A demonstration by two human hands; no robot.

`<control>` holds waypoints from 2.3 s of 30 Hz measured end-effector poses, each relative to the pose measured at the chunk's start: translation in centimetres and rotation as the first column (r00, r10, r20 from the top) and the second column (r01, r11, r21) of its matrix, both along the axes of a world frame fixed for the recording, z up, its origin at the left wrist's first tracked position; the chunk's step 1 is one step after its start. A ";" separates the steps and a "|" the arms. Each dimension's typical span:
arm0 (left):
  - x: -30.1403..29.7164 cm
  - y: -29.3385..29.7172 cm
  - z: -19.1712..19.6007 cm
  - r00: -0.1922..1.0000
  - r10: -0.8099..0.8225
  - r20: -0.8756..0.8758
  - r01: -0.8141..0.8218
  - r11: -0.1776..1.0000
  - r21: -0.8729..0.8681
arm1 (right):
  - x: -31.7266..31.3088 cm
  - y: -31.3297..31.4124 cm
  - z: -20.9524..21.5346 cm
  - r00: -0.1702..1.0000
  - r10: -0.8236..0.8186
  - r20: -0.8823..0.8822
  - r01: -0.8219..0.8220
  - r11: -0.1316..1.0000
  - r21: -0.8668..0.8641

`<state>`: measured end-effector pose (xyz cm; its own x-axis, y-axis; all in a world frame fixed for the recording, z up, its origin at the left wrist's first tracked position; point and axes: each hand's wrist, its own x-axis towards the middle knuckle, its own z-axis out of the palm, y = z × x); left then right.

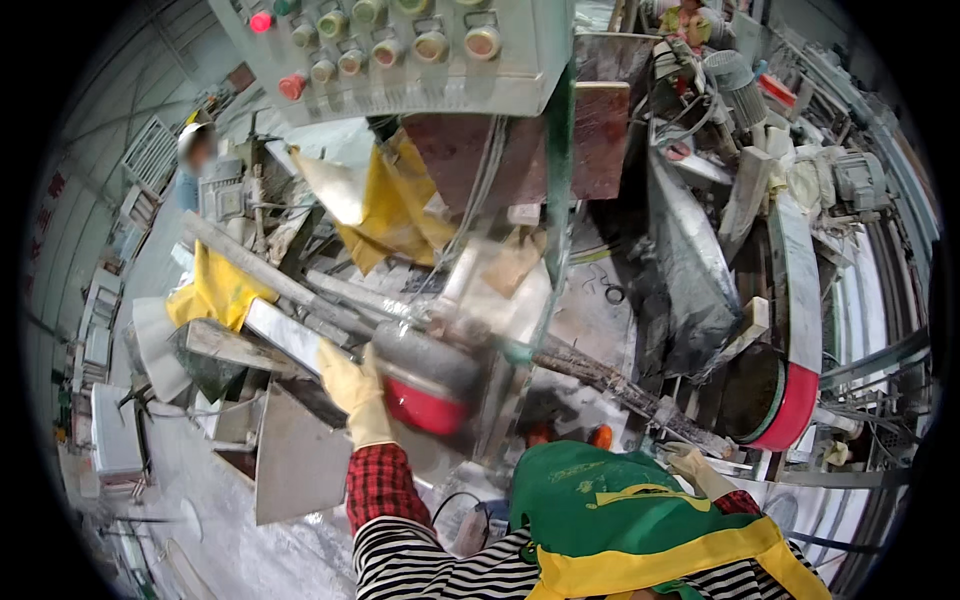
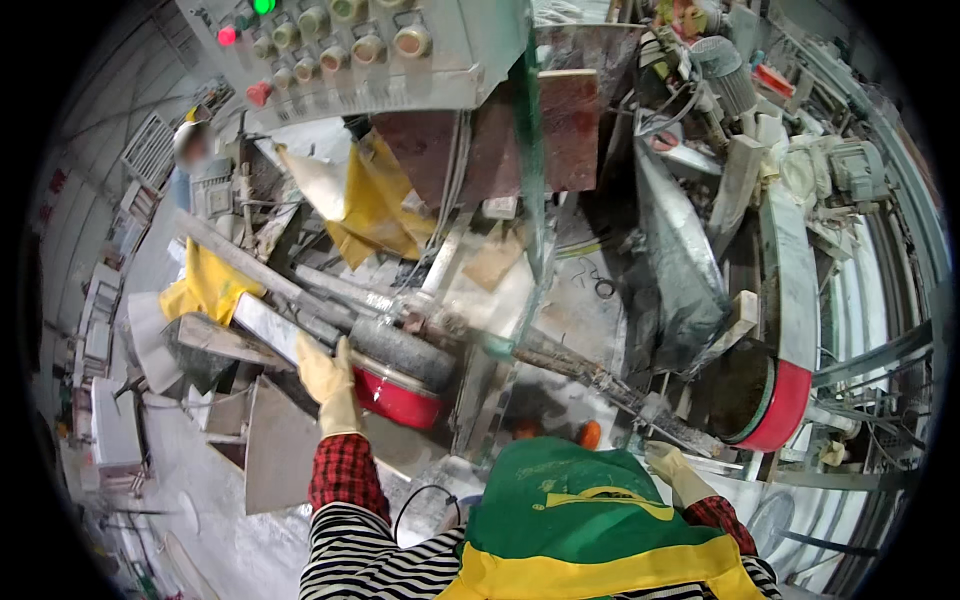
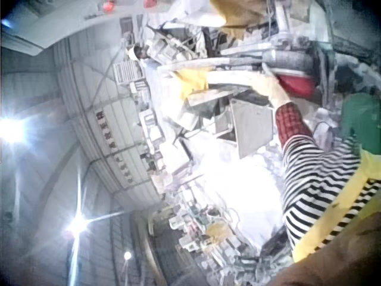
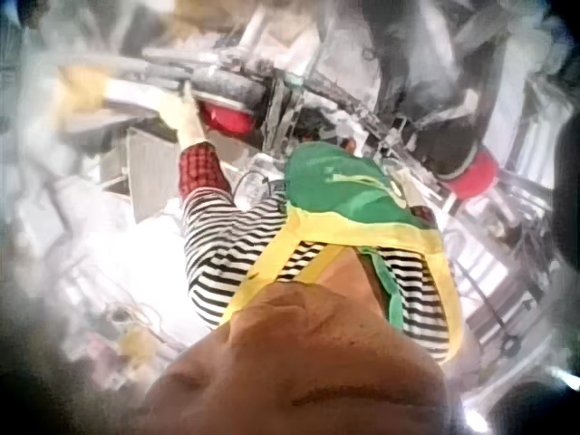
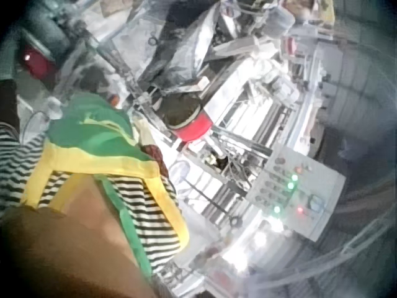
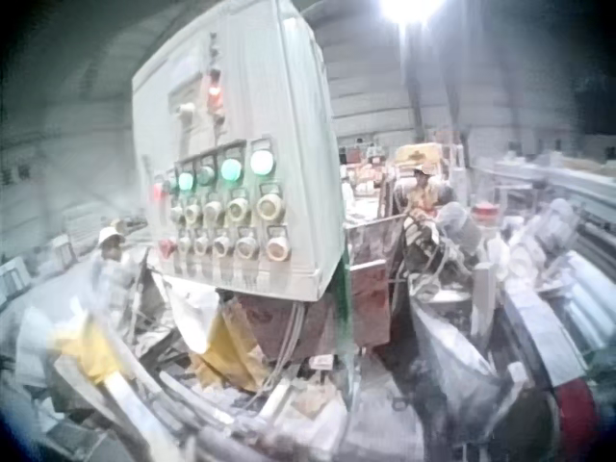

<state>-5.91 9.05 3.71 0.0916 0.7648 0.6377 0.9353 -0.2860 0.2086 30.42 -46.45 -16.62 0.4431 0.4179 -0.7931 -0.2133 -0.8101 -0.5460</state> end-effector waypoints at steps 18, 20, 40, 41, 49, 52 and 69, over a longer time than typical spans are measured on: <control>1.7 -4.3 -7.0 0.956 0.221 -0.191 -0.274 0.907 -0.319 | 0.0 3.4 -1.8 0.929 0.231 0.289 -0.235 0.972 -0.020; 3.2 -7.2 -5.3 0.947 0.182 -0.265 -0.287 0.851 -0.440 | 0.5 3.4 -6.5 0.923 0.230 0.309 -0.294 0.940 0.176; 29.8 -32.5 4.0 -0.203 -0.901 0.383 0.851 -0.355 -0.386 | 2.9 9.4 15.4 0.626 -0.724 -0.288 0.340 -0.079 0.937; 29.5 -32.4 3.4 -0.214 -0.861 0.461 0.838 -0.405 -0.366 | 5.2 8.0 14.6 0.510 -0.819 -0.264 0.327 -0.099 0.940; 24.1 -26.6 -1.9 0.283 -0.675 0.682 0.791 -0.238 -0.564 | 17.5 -2.0 14.4 -0.024 -0.994 0.102 0.685 0.058 0.726; 24.1 -25.2 -1.8 0.358 -0.702 0.616 0.730 -0.201 -0.654 | 20.4 -4.9 12.6 -0.079 -0.984 0.161 0.697 0.061 0.715; 29.2 -26.6 -2.6 0.494 -0.715 0.495 0.525 -0.208 -0.825 | 20.2 -8.7 12.4 -0.001 -0.947 -0.320 0.571 -0.264 0.777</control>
<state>23.31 -17.53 1.11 0.8889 0.2012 -0.4117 0.4563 -0.4702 0.7555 50.67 -55.16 -4.24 0.8891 -0.3858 -0.2465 -0.0142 0.5149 -0.8571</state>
